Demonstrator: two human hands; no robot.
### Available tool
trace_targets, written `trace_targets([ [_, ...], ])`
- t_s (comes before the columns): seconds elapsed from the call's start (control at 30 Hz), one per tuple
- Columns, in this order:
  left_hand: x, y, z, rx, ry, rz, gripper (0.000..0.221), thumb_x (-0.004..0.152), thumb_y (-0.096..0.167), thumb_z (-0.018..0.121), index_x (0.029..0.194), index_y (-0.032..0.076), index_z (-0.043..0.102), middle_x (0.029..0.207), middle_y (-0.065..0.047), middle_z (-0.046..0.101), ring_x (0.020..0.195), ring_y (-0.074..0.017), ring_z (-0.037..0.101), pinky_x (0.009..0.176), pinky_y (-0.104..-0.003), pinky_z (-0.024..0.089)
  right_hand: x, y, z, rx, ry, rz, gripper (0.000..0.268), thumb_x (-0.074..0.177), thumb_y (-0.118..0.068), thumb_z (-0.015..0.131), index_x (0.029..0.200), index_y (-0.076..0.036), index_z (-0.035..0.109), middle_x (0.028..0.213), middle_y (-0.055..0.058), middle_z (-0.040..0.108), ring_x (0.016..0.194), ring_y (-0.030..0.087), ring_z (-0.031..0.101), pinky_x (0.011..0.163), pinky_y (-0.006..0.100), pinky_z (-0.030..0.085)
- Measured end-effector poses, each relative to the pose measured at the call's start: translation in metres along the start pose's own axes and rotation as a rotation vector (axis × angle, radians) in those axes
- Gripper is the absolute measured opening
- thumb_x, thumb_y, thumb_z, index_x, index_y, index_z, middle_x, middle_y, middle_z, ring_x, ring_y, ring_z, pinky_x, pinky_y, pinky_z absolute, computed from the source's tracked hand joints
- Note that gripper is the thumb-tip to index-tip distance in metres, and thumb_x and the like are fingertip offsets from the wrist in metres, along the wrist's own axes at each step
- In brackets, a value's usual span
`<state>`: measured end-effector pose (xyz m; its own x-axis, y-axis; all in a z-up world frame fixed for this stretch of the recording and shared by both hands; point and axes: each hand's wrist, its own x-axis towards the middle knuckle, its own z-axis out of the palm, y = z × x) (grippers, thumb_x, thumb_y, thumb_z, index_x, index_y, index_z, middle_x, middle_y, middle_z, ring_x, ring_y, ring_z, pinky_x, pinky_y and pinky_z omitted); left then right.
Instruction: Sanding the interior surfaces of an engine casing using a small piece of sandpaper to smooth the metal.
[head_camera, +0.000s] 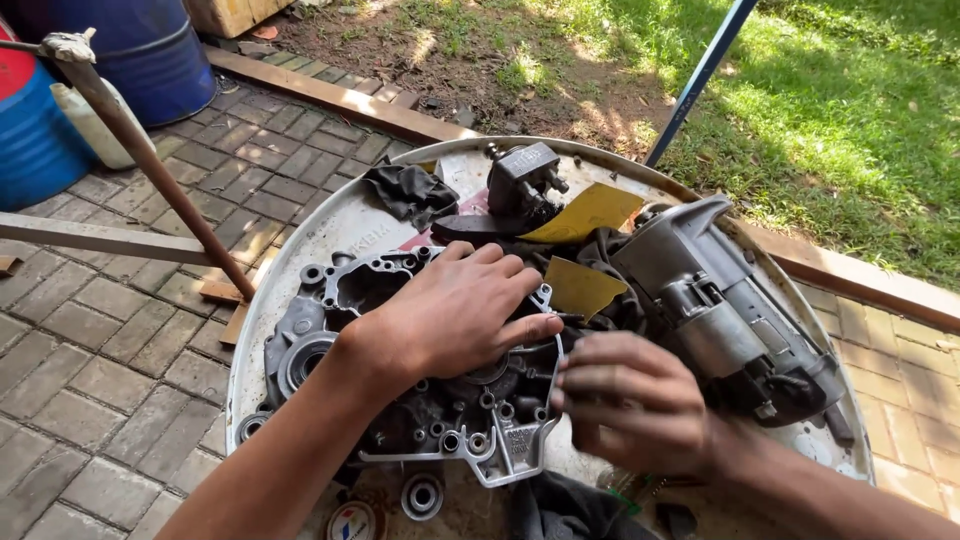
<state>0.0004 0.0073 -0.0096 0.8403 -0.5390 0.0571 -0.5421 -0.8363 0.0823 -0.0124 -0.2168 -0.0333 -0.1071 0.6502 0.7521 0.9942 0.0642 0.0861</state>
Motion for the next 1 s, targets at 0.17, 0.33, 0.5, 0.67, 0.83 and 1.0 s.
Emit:
trace_targets([
  [0.17,-0.002,0.0,-0.002,-0.002,0.004,-0.008,0.066,0.104,0.063,0.03,0.132,0.011,0.059,0.123,-0.01,0.066,0.118,-0.0312,0.056,0.098,-0.051,0.041,0.0,-0.012,0.005,0.031,0.049,0.052,0.014,0.093,-0.015,0.066,0.093,-0.007,0.078,0.097,0.009,0.076,0.092,0.024,0.076,0.085,0.04,0.067],
  [0.33,-0.001,-0.001,0.001,-0.004,0.005,-0.002,0.066,0.104,0.064,0.031,0.132,0.011,0.059,0.124,-0.011,0.066,0.118,-0.0312,0.057,0.099,-0.05,0.041,-0.001,0.001,0.002,0.058,0.042,0.139,0.014,0.092,-0.013,0.064,0.096,-0.007,0.077,0.097,0.008,0.076,0.091,0.025,0.076,0.092,0.044,0.063],
  [0.5,0.0,-0.002,0.0,0.018,0.021,-0.004,0.064,0.104,0.065,0.03,0.124,0.012,0.062,0.118,-0.01,0.068,0.113,-0.0319,0.059,0.096,-0.05,0.043,0.008,-0.01,0.001,0.122,0.021,0.082,0.013,0.091,-0.01,0.066,0.096,-0.005,0.076,0.095,0.011,0.077,0.091,0.026,0.078,0.088,0.044,0.063],
  [0.67,-0.001,0.001,-0.01,-0.067,-0.056,-0.038,0.051,0.11,0.049,0.028,0.121,0.014,0.063,0.118,-0.007,0.068,0.114,-0.0268,0.059,0.1,-0.048,0.04,0.008,0.003,0.002,0.069,0.054,0.289,0.01,0.089,-0.008,0.068,0.096,-0.006,0.075,0.097,0.012,0.075,0.096,0.027,0.074,0.092,0.04,0.064],
  [0.83,-0.002,-0.001,-0.013,-0.048,-0.087,-0.041,0.046,0.111,0.047,0.028,0.115,0.016,0.062,0.117,-0.006,0.068,0.111,-0.0267,0.06,0.098,-0.049,0.043,0.015,-0.012,0.001,0.158,-0.019,0.106,0.015,0.09,-0.01,0.064,0.098,-0.006,0.076,0.096,0.01,0.077,0.092,0.025,0.079,0.089,0.042,0.063],
  [1.0,-0.006,0.001,-0.015,-0.066,-0.041,0.017,0.046,0.11,0.049,0.034,0.102,0.017,0.065,0.105,-0.007,0.073,0.105,-0.0298,0.064,0.091,-0.049,0.045,0.009,-0.009,-0.004,0.084,-0.016,0.194,0.017,0.089,-0.008,0.064,0.102,-0.006,0.075,0.101,0.013,0.076,0.096,0.026,0.077,0.091,0.041,0.063],
])
